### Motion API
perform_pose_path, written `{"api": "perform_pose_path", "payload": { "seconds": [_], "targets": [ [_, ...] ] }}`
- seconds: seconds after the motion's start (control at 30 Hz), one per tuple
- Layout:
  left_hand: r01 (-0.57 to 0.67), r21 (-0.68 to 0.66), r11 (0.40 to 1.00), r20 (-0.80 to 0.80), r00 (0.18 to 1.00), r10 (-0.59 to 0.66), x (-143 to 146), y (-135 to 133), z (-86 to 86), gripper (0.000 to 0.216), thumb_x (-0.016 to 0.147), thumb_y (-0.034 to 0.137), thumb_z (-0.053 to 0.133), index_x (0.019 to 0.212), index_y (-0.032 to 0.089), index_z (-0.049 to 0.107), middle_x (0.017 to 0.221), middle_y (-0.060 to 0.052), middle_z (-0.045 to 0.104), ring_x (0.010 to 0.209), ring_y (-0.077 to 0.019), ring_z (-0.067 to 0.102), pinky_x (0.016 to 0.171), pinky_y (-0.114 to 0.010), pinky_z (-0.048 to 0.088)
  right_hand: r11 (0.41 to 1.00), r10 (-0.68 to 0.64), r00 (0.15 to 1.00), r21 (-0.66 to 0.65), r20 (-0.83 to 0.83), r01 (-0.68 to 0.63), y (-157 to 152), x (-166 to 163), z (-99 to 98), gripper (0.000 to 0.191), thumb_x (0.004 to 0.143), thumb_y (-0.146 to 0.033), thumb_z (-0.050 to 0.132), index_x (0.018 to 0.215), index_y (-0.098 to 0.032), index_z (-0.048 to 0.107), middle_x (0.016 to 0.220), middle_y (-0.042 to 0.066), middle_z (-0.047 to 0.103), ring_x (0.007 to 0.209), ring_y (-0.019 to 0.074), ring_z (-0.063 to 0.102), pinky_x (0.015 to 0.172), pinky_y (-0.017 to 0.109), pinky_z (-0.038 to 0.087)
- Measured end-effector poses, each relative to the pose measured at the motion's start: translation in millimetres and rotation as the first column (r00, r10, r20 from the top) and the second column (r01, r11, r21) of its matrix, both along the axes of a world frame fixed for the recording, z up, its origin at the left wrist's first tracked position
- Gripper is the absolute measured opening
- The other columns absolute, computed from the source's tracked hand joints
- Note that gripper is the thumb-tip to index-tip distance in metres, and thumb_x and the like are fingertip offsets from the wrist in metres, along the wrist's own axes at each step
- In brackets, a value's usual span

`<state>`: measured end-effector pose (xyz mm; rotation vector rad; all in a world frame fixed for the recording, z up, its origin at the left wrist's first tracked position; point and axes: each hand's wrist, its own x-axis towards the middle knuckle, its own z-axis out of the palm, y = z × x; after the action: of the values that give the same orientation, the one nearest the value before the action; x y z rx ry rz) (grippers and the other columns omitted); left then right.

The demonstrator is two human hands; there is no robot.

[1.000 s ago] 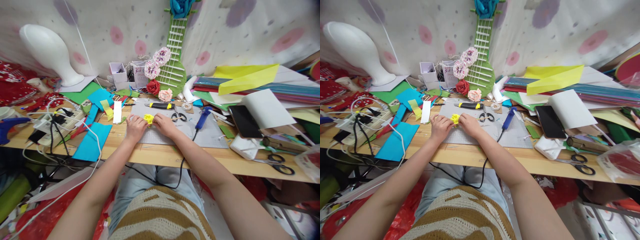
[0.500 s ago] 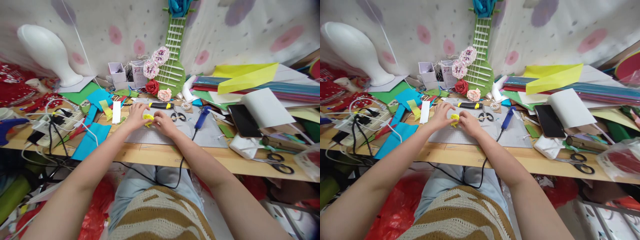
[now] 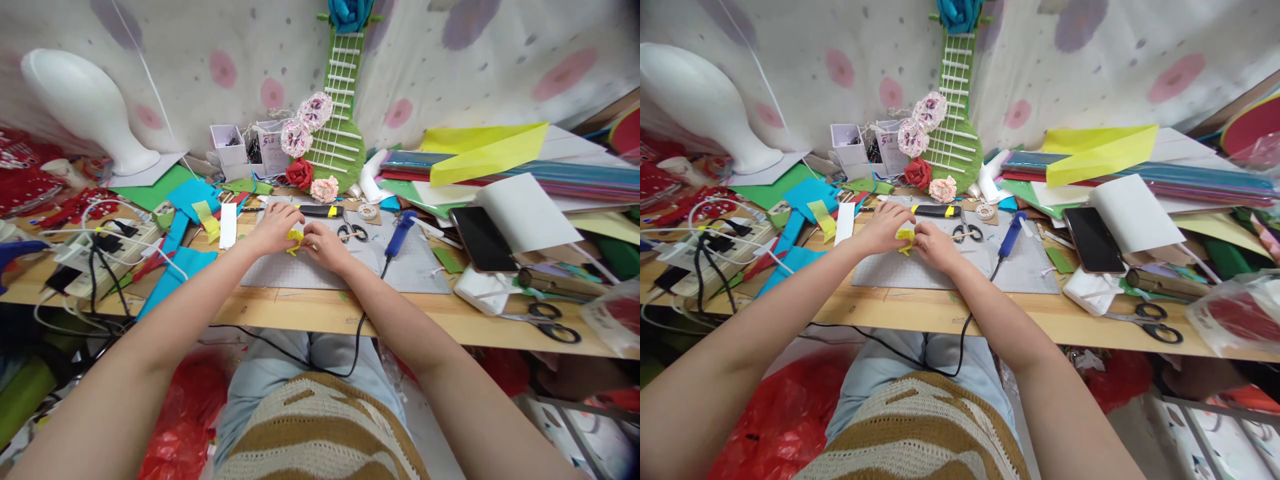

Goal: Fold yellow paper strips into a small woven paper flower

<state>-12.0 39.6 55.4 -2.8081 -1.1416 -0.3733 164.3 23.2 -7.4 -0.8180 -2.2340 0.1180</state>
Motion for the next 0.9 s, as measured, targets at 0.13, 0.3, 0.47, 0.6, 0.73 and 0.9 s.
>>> {"api": "perform_pose_path", "payload": {
  "seconds": [0.13, 0.3, 0.47, 0.6, 0.73, 0.9],
  "targets": [
    [-0.009, -0.035, 0.999, 0.016, 1.000, 0.010, -1.7, 1.0, -2.8, 0.036, 0.069, 0.032, 0.061, 0.103, 0.022, 0.056, 0.112, -0.007, 0.052, 0.111, -0.0264, 0.040, 0.094, -0.044, 0.029, 0.999, 0.011, 1.000, 0.037, -0.014, -0.011, 0.6, 0.1, -1.3, 0.007, 0.079, -0.019, 0.055, 0.072, -0.018, 0.058, 0.088, 0.006, 0.052, 0.085, 0.0174, 0.048, 0.074, 0.032, 0.044],
    [0.089, -0.104, 0.991, -0.046, 0.995, -0.094, -4.7, 9.6, -0.6, 0.029, 0.069, 0.030, 0.064, 0.096, 0.023, 0.062, 0.122, -0.007, 0.044, 0.117, -0.0278, 0.034, 0.098, -0.046, 0.027, 0.996, 0.035, 0.999, 0.083, -0.012, -0.034, -0.3, 0.0, -2.2, 0.012, 0.081, -0.021, 0.053, 0.069, -0.019, 0.056, 0.086, 0.006, 0.052, 0.083, 0.0168, 0.048, 0.071, 0.031, 0.044],
    [0.114, -0.181, 0.977, -0.017, 0.993, -0.119, -6.5, 13.9, 0.7, 0.013, 0.071, 0.027, 0.063, 0.083, 0.025, 0.068, 0.118, -0.004, 0.045, 0.116, -0.0247, 0.035, 0.101, -0.044, 0.028, 0.996, 0.020, 1.000, 0.085, -0.009, -0.019, -0.8, 1.4, -0.6, 0.012, 0.082, -0.021, 0.053, 0.071, -0.019, 0.057, 0.088, 0.006, 0.053, 0.084, 0.0167, 0.048, 0.071, 0.031, 0.043],
    [0.145, -0.211, 0.967, -0.013, 0.988, -0.151, -6.6, 14.2, -1.4, 0.011, 0.075, 0.025, 0.060, 0.078, 0.028, 0.070, 0.117, -0.002, 0.046, 0.117, -0.0245, 0.034, 0.101, -0.045, 0.027, 0.994, 0.025, 1.000, 0.105, -0.012, -0.024, -0.6, 2.5, 0.9, 0.010, 0.081, -0.021, 0.054, 0.073, -0.018, 0.059, 0.087, 0.007, 0.052, 0.083, 0.0168, 0.048, 0.071, 0.031, 0.043],
    [0.166, -0.220, 0.961, -0.073, 0.980, -0.186, -6.2, 13.6, 2.6, 0.014, 0.076, 0.026, 0.057, 0.081, 0.028, 0.070, 0.118, -0.002, 0.047, 0.118, -0.0249, 0.034, 0.102, -0.046, 0.025, 0.995, 0.044, 0.999, 0.094, -0.013, -0.043, -0.4, 3.4, 2.0, 0.011, 0.081, -0.022, 0.054, 0.072, -0.018, 0.060, 0.086, 0.007, 0.052, 0.084, 0.0173, 0.049, 0.071, 0.031, 0.043],
    [0.141, -0.230, 0.963, -0.117, 0.978, -0.171, -7.3, 12.4, 8.9, 0.017, 0.070, 0.027, 0.061, 0.085, 0.029, 0.069, 0.121, -0.002, 0.045, 0.119, -0.0261, 0.034, 0.102, -0.046, 0.025, 0.999, 0.036, 0.999, 0.008, 0.015, -0.037, -0.7, 3.9, 3.5, 0.011, 0.082, -0.023, 0.054, 0.074, -0.019, 0.061, 0.088, 0.006, 0.052, 0.086, 0.0175, 0.049, 0.074, 0.032, 0.043]
  ]
}}
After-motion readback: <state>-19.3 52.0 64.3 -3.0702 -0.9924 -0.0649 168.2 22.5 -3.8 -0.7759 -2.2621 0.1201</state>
